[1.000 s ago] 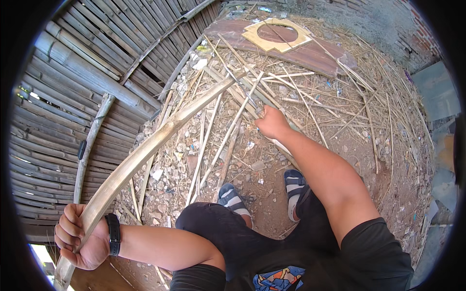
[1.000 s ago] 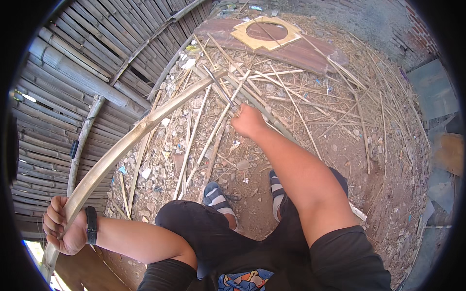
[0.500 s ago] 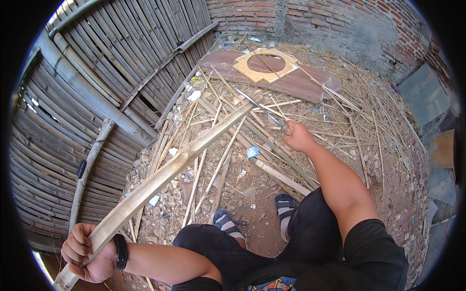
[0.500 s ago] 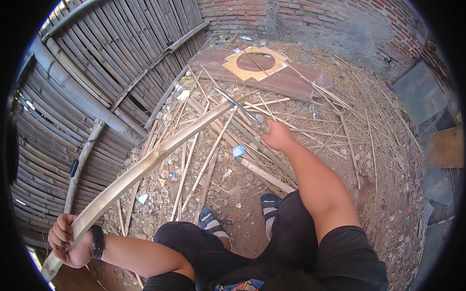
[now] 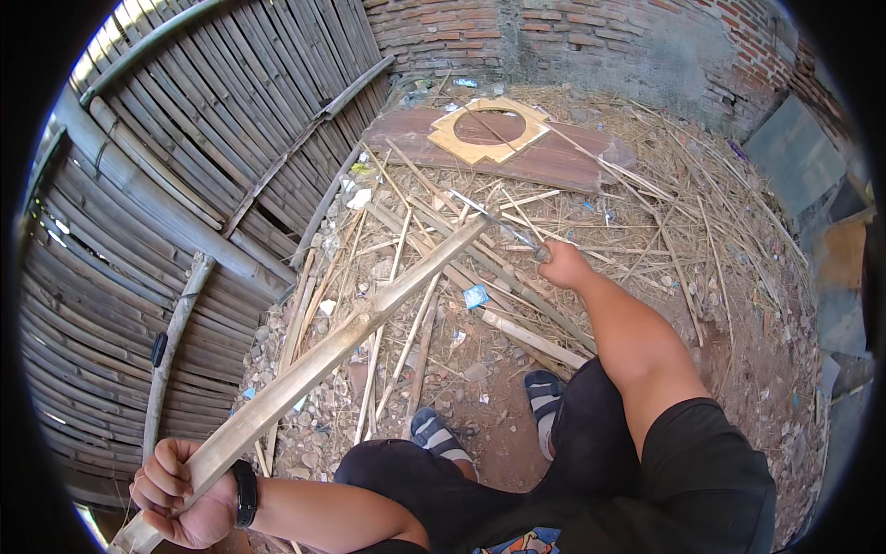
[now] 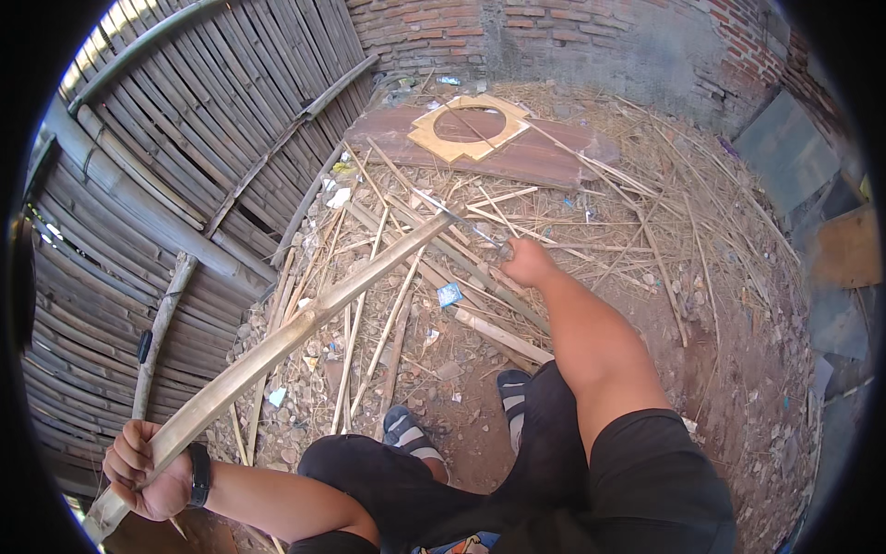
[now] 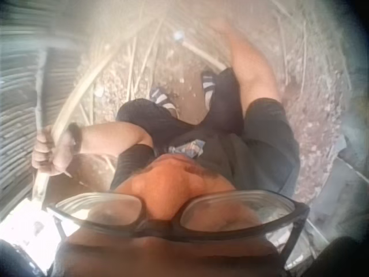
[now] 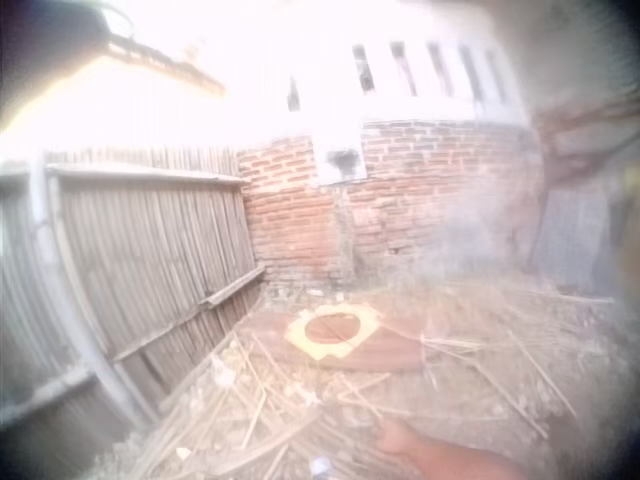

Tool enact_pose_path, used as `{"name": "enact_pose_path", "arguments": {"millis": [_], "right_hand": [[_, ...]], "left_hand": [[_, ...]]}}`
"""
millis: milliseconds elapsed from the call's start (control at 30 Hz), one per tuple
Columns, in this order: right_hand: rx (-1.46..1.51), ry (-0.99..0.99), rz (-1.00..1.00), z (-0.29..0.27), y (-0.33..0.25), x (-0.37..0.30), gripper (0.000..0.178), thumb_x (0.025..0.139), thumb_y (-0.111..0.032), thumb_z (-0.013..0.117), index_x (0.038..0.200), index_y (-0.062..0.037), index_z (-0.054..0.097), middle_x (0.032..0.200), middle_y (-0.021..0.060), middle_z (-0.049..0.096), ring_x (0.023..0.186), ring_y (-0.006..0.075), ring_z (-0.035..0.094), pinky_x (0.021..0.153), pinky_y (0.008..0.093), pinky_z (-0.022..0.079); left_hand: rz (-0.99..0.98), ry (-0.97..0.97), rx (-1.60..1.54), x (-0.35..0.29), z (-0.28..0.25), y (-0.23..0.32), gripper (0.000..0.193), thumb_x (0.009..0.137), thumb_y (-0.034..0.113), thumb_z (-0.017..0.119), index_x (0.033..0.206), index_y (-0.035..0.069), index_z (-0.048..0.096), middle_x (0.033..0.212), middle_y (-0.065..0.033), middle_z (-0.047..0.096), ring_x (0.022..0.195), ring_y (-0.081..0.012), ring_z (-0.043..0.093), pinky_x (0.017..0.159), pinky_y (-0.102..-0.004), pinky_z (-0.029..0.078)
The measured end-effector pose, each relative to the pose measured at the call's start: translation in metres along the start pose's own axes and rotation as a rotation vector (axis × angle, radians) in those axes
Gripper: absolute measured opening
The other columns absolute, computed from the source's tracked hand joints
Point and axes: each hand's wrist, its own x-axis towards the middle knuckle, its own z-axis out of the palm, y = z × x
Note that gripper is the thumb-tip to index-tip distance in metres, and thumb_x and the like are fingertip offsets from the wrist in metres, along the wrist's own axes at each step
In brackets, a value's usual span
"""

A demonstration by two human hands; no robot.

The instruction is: The person splits bamboo strips using a machete. They hold the bamboo with one hand and strike it with the machete to separate it into thinner pieces, then set the split pieces aside on the ground.

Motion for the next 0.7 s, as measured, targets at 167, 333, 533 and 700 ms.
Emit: {"name": "enact_pose_path", "arguments": {"millis": [167, 333, 533, 700], "right_hand": [[-0.048, 0.017, -0.006, -0.002, -0.031, 0.005, 0.053, 0.074, -0.021, 0.069, 0.123, -0.0022, 0.062, 0.108, 0.0263, 0.068, 0.101, 0.0398, 0.066, 0.089, 0.0434, 0.053], [-0.069, -0.04, -0.263, 0.0, -0.091, -0.022, 0.046, 0.077, -0.022, 0.069, 0.12, -0.0067, 0.061, 0.1, 0.0238, 0.068, 0.095, 0.0398, 0.066, 0.083, 0.047, 0.053], [-0.211, -0.015, -0.359, 0.004, -0.09, -0.01, 0.031, 0.08, -0.017, 0.068, 0.109, -0.0083, 0.061, 0.094, 0.0194, 0.069, 0.09, 0.0385, 0.067, 0.079, 0.0495, 0.053], [-0.225, 0.079, 0.086, 0.0, 0.005, 0.008, 0.037, 0.078, -0.017, 0.068, 0.112, -0.0034, 0.065, 0.102, 0.0233, 0.069, 0.096, 0.0384, 0.067, 0.085, 0.046, 0.053]], "left_hand": [[0.021, -0.001, -0.014, 0.003, -0.005, 0.008, 0.032, 0.077, 0.01, 0.065, 0.062, 0.018, 0.037, 0.057, 0.0049, 0.034, 0.051, -0.0107, 0.032, 0.06, -0.028, 0.027], [0.051, 0.052, 0.032, 0.002, -0.006, 0.002, 0.033, 0.075, 0.011, 0.065, 0.06, 0.018, 0.036, 0.057, 0.0049, 0.033, 0.052, -0.0109, 0.032, 0.06, -0.0282, 0.026], [0.041, 0.006, 0.066, 0.004, -0.007, 0.023, 0.035, 0.077, 0.012, 0.065, 0.061, 0.018, 0.034, 0.057, 0.0046, 0.032, 0.052, -0.0107, 0.03, 0.061, -0.0283, 0.026], [-0.023, 0.034, 0.062, 0.0, -0.008, -0.009, 0.036, 0.081, 0.013, 0.065, 0.062, 0.017, 0.034, 0.058, 0.0046, 0.032, 0.052, -0.0105, 0.03, 0.06, -0.0283, 0.025]]}}
